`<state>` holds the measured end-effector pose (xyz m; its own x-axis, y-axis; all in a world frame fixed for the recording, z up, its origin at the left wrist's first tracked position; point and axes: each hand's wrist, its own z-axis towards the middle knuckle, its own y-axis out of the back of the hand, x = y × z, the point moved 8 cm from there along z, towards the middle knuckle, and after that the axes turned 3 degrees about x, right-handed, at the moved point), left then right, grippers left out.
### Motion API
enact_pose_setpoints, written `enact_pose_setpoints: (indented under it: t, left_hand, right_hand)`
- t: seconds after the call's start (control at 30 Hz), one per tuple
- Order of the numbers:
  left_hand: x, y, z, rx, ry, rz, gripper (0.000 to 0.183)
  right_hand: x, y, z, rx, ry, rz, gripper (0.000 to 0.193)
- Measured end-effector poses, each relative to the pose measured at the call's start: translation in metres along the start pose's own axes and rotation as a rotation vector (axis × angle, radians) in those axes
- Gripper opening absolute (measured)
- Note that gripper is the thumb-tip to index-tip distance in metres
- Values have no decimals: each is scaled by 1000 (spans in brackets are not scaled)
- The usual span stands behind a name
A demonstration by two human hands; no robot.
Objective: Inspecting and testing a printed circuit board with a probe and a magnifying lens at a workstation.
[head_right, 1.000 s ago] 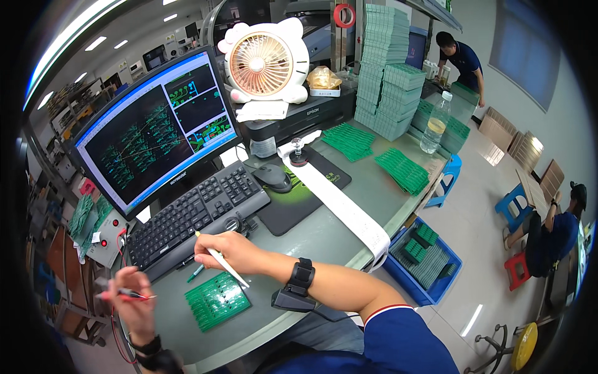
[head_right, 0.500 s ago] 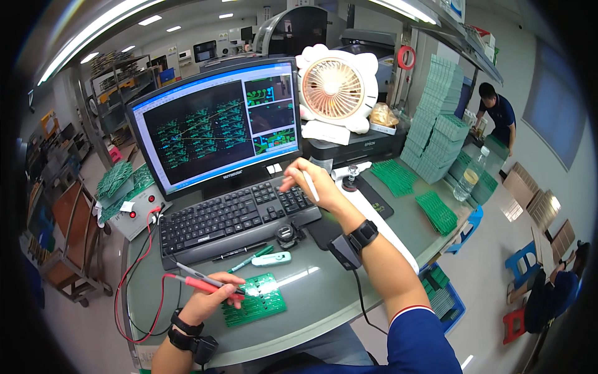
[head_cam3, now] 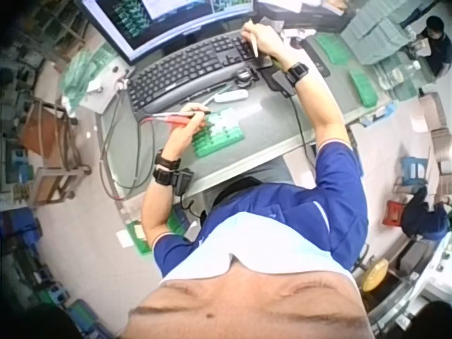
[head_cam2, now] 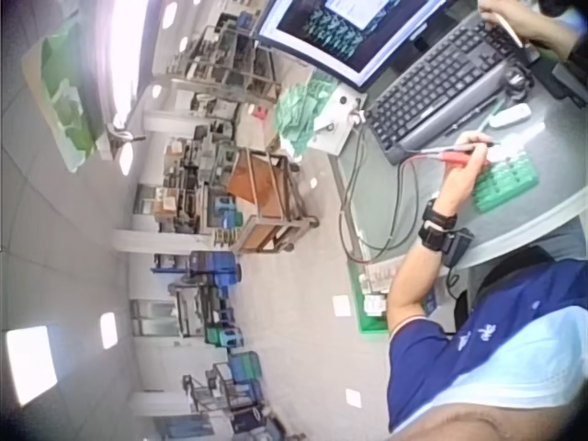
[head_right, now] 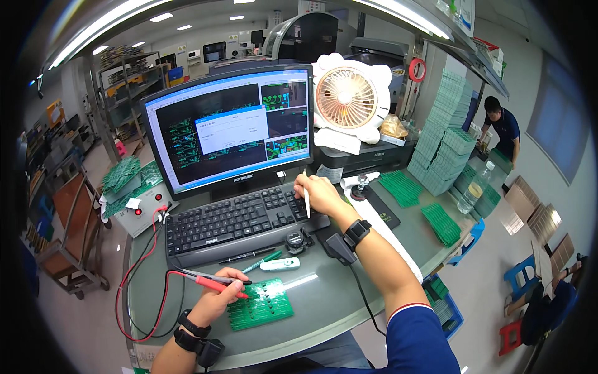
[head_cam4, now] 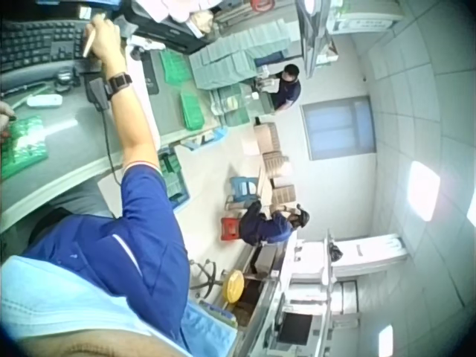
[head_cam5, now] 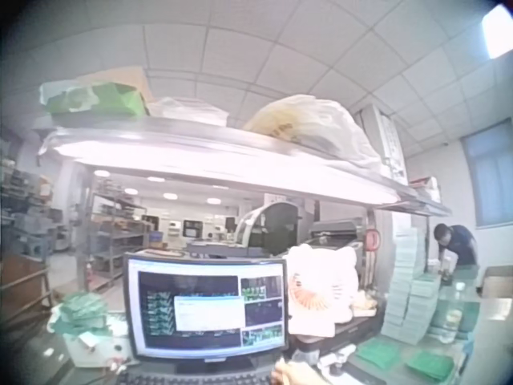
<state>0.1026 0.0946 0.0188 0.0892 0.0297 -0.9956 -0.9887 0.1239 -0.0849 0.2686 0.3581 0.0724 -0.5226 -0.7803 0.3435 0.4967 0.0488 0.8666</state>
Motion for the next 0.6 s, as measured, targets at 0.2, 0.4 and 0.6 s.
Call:
enact_pose_setpoints:
  t: [0.2, 0.4, 0.6]
  left_hand:
    - [4, 8, -5, -28, 44, 32, 17]
    - [7, 10, -3, -23, 31, 16, 16]
    - [2, 13, -1, -46, -58, 47, 11]
  right_hand:
    - [-3, -4, 6, 9, -34, -14, 18]
    - [-19, 9, -7, -128, -202, 113, 20]
    - [8, -6, -12, 45, -31, -77, 19]
